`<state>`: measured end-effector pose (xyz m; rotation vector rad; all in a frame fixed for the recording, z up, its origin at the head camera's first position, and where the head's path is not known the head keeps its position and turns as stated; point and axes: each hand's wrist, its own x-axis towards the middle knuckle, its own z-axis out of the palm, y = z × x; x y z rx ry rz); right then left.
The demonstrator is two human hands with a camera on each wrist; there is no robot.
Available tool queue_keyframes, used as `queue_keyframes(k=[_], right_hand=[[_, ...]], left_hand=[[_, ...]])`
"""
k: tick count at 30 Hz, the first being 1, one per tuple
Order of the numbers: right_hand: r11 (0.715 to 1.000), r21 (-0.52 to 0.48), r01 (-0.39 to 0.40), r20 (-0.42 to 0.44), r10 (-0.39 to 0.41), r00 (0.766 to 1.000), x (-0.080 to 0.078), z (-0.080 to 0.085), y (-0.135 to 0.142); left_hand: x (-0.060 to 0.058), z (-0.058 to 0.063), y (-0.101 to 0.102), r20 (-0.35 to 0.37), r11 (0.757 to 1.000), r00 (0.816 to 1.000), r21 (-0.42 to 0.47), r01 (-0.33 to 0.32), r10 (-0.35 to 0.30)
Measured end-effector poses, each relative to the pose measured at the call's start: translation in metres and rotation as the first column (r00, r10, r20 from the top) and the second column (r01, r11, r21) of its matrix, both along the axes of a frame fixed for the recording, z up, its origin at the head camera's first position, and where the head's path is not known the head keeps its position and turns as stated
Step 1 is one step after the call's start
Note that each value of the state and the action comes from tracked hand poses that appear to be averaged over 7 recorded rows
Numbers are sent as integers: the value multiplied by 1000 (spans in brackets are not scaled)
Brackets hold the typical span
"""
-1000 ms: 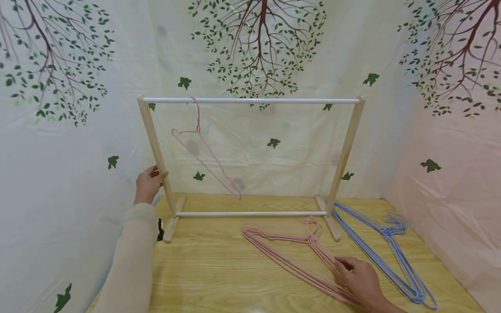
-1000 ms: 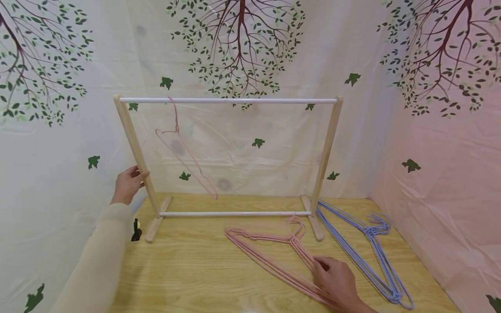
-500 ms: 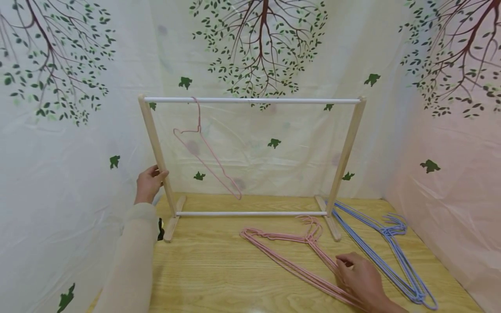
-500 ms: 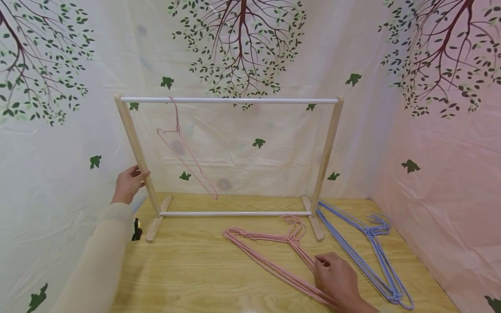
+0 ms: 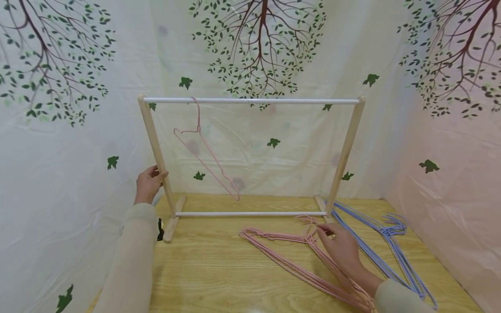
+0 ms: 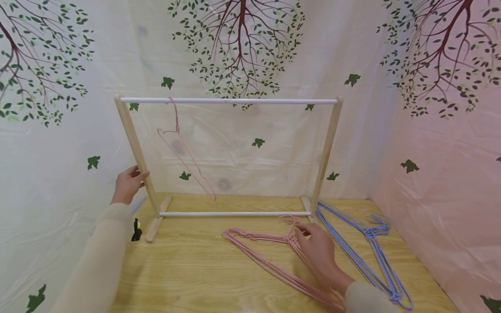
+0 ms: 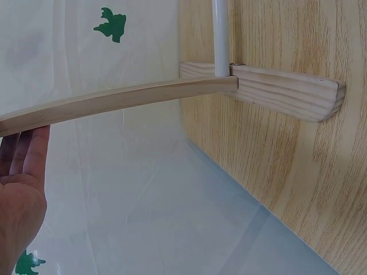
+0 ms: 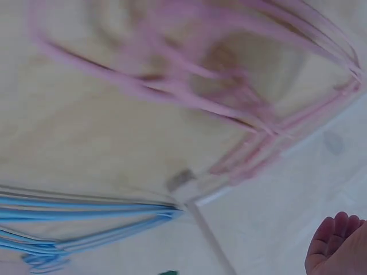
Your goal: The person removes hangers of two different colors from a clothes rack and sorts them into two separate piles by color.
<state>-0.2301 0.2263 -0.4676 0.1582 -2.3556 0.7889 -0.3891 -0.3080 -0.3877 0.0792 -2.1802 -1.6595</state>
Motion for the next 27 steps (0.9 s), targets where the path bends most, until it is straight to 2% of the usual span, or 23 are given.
queue_keyframes(k=[4,8,15,22,27], right_hand=[[996,-68,-52,-64,48,997,-17,22,-29],[986,-141,-89,-75,79,994,-31,44,-61],[969,-186,-164,-102,147,984,-50,84,-119],[949,-211,-235,-80,223,972,-59,117,-170],[945,-209,-253,-55,247,968,-64,128,-200]], left_hand=[[2,1,0,-2,1000,1000,4,4,-3],[3,1,-1,-3,1000,1000,15,17,-17],[4,2,-1,-5,1000,1000,19,19,-19],[5,3,0,-7,1000,1000,5,18,-18],[4,2,-2,3,1000,1000,3,20,-20]])
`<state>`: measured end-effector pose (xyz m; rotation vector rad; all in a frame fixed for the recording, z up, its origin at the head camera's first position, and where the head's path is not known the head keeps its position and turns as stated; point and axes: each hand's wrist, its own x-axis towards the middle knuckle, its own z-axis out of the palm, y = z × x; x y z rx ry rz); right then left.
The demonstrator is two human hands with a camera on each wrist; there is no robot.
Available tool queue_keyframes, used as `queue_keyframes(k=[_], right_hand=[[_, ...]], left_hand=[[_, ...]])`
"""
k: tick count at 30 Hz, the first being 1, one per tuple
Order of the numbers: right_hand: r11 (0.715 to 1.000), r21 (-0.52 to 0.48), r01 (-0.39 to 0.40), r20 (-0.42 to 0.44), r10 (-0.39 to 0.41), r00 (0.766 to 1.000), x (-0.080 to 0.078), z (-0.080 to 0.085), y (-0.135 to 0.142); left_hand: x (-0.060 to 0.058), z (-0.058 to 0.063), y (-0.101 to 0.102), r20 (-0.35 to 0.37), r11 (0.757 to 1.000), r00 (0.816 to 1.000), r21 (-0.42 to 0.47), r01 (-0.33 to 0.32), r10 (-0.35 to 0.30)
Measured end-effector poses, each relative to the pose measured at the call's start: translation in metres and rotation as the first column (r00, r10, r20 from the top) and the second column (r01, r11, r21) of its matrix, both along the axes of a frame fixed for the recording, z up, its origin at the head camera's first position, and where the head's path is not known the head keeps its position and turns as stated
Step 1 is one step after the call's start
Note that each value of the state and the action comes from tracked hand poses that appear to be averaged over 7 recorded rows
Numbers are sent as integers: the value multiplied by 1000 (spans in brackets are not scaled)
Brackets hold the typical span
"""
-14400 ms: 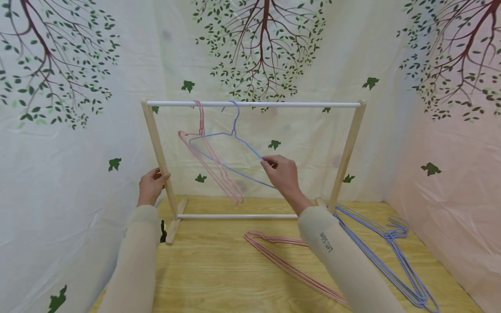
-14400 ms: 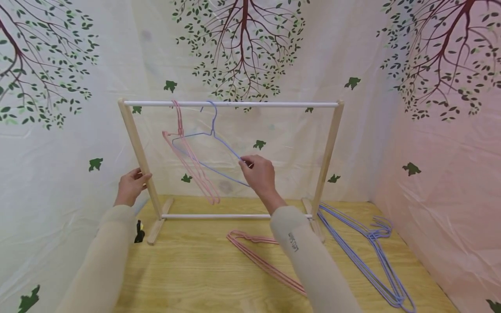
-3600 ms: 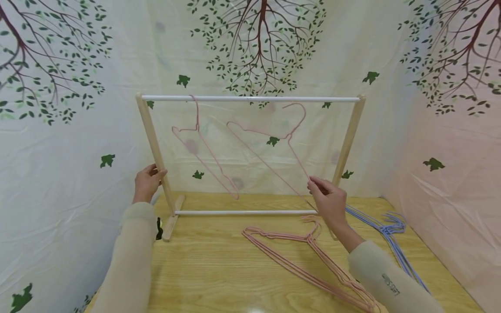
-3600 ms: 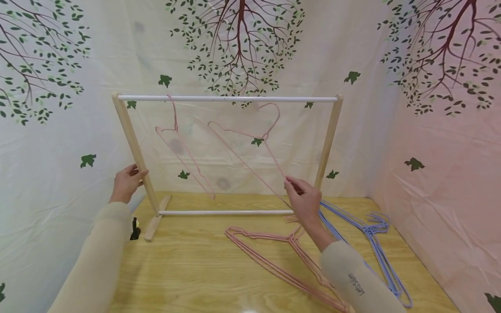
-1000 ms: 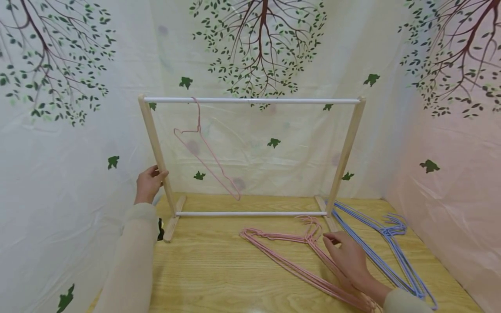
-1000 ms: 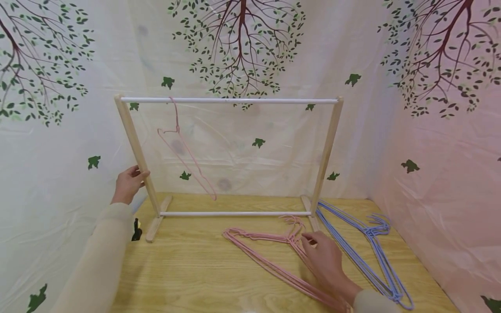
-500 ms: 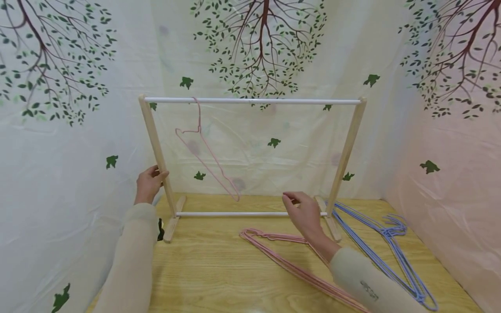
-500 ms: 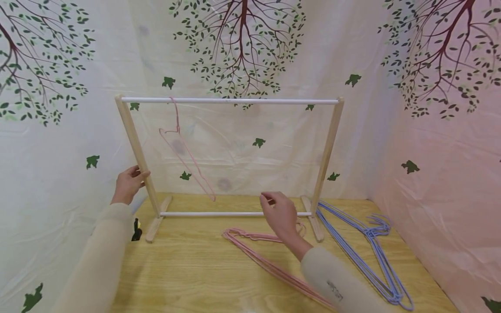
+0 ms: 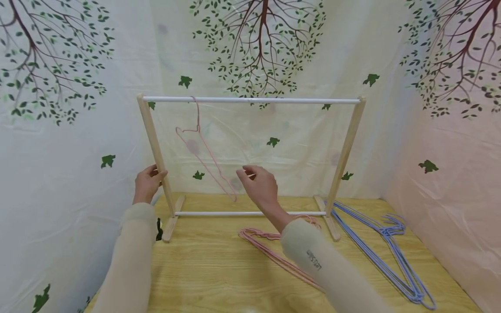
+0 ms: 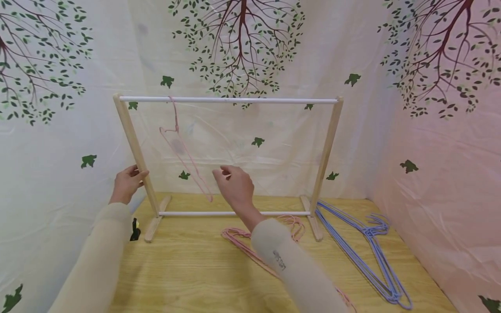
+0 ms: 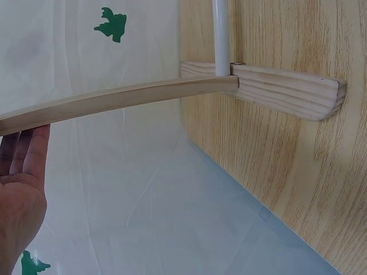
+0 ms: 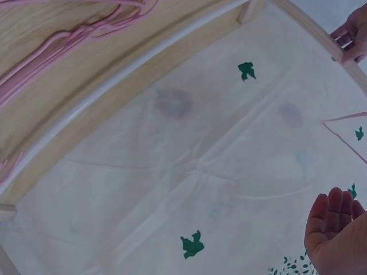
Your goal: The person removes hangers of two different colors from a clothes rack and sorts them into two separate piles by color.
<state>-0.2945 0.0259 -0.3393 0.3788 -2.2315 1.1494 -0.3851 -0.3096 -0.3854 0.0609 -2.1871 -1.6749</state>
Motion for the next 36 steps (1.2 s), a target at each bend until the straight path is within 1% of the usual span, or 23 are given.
queue_keyframes(k=[5,10,17,22,29,31,36], right_hand=[[1000,9,-4,58,3,998,-4,5,-24],[1000,19,-7,87,5,996,-5,10,-40],[995,97,9,109,-19,994,-6,8,-56],[990,135,25,89,-37,995,-8,6,-61],[984,173,52,45,-60,997,-13,6,-58],[985,160,64,30,-70,997,-14,6,-56],[994,82,74,-6,-73,997,-16,7,-51]], left_hand=[[-1,1,-1,6,1000,1000,6,3,-3],[0,2,-1,4,1000,1000,4,4,-4],[-3,1,0,-4,1000,1000,-6,-6,6],[-5,1,1,-7,1000,1000,-1,-7,7],[-6,0,1,-1,1000,1000,3,-8,8],[-7,0,1,2,1000,1000,6,-5,5],[-8,0,0,4,1000,1000,22,-2,2]])
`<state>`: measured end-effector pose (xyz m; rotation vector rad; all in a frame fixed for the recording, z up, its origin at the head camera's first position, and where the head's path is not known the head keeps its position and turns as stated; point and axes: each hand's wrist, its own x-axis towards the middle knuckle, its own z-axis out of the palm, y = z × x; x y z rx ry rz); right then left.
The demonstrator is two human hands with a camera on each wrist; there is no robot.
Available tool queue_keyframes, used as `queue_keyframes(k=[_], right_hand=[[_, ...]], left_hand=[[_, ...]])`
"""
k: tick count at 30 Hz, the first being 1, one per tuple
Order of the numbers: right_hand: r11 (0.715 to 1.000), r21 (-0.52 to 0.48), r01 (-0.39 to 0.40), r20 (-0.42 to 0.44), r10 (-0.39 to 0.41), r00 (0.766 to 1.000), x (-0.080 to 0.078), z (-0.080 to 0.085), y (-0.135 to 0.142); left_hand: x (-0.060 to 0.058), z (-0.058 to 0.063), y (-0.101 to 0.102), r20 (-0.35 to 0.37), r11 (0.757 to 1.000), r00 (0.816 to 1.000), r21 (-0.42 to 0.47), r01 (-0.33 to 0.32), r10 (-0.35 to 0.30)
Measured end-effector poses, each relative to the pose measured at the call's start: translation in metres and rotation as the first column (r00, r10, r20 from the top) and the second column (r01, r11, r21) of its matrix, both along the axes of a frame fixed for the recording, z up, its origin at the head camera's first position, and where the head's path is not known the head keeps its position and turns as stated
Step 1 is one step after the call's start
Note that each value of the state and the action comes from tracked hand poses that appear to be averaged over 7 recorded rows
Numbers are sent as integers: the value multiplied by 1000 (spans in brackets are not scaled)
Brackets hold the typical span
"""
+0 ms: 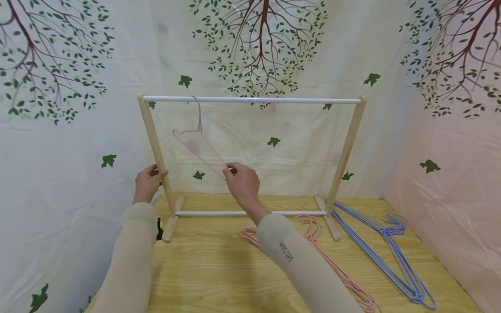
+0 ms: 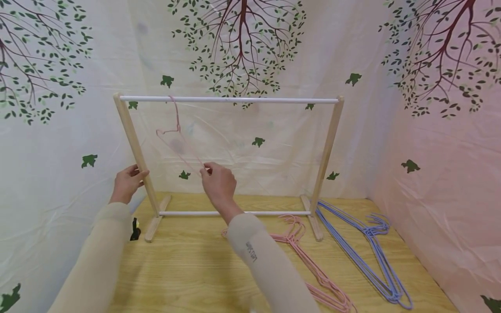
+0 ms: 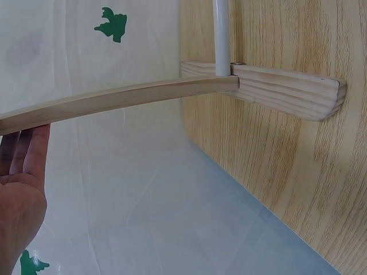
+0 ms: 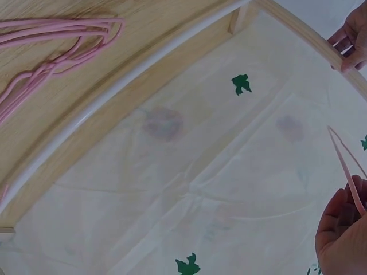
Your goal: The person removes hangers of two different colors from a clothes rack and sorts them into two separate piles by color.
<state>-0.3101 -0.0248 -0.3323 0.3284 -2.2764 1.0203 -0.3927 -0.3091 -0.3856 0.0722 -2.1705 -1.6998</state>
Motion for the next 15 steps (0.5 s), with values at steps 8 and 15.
queue_keyframes(k=[8,15], right_hand=[[998,-54,11,-51,-13,999,-4,-1,5],[997,-74,1,-117,-10,993,-6,1,7]], left_hand=[[-1,-1,-1,4,1000,1000,-4,-1,1],[-3,0,-1,4,1000,1000,6,-5,4]])
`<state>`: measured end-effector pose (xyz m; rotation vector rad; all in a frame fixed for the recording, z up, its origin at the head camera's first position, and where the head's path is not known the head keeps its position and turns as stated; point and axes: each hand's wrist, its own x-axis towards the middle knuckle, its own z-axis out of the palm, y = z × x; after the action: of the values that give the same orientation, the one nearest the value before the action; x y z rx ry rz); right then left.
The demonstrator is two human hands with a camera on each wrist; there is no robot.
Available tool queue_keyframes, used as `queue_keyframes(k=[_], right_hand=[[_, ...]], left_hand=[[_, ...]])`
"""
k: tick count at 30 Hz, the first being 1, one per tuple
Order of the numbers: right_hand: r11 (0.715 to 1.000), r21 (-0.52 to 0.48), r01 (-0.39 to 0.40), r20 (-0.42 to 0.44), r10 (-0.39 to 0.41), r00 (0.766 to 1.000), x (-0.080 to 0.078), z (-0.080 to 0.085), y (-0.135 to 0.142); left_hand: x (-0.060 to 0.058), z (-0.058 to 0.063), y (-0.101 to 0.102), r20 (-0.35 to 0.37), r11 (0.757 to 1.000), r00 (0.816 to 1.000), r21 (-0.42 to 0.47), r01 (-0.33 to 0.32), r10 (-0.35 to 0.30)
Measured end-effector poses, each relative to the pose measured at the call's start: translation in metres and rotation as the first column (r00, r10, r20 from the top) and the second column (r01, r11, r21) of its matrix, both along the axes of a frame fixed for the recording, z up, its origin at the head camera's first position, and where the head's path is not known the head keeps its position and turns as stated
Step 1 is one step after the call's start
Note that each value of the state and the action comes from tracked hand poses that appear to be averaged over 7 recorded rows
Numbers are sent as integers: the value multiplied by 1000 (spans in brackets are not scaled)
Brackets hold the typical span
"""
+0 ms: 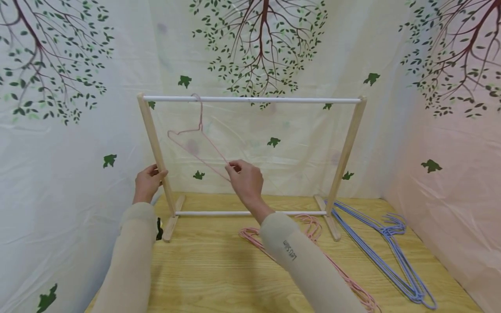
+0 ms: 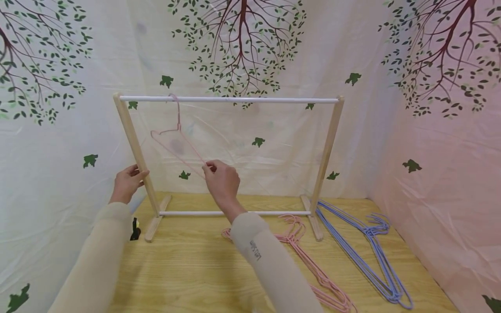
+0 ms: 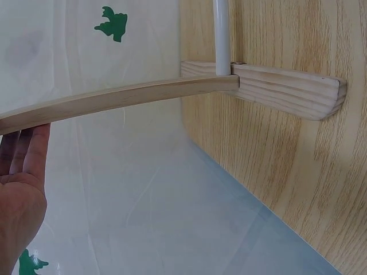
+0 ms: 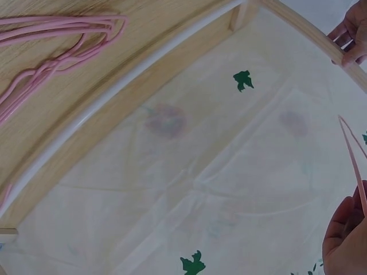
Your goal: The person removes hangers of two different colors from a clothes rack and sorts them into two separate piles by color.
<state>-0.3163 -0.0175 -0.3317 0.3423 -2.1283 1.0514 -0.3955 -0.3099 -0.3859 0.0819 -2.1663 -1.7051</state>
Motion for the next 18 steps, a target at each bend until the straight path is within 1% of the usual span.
queue_keyframes(k=[7,11,18], right_hand=[[1000,-28,-8,-78,6,997,0,4,9],[997,-63,-42,-129,33,991,0,5,19],[987,-111,-114,-185,92,978,0,2,40]], left_hand=[[0,0,0,-6,1000,1000,-9,-4,4],[0,0,0,-11,1000,1000,-14,-1,1],[2,-1,0,-10,1000,1000,-14,10,-10]])
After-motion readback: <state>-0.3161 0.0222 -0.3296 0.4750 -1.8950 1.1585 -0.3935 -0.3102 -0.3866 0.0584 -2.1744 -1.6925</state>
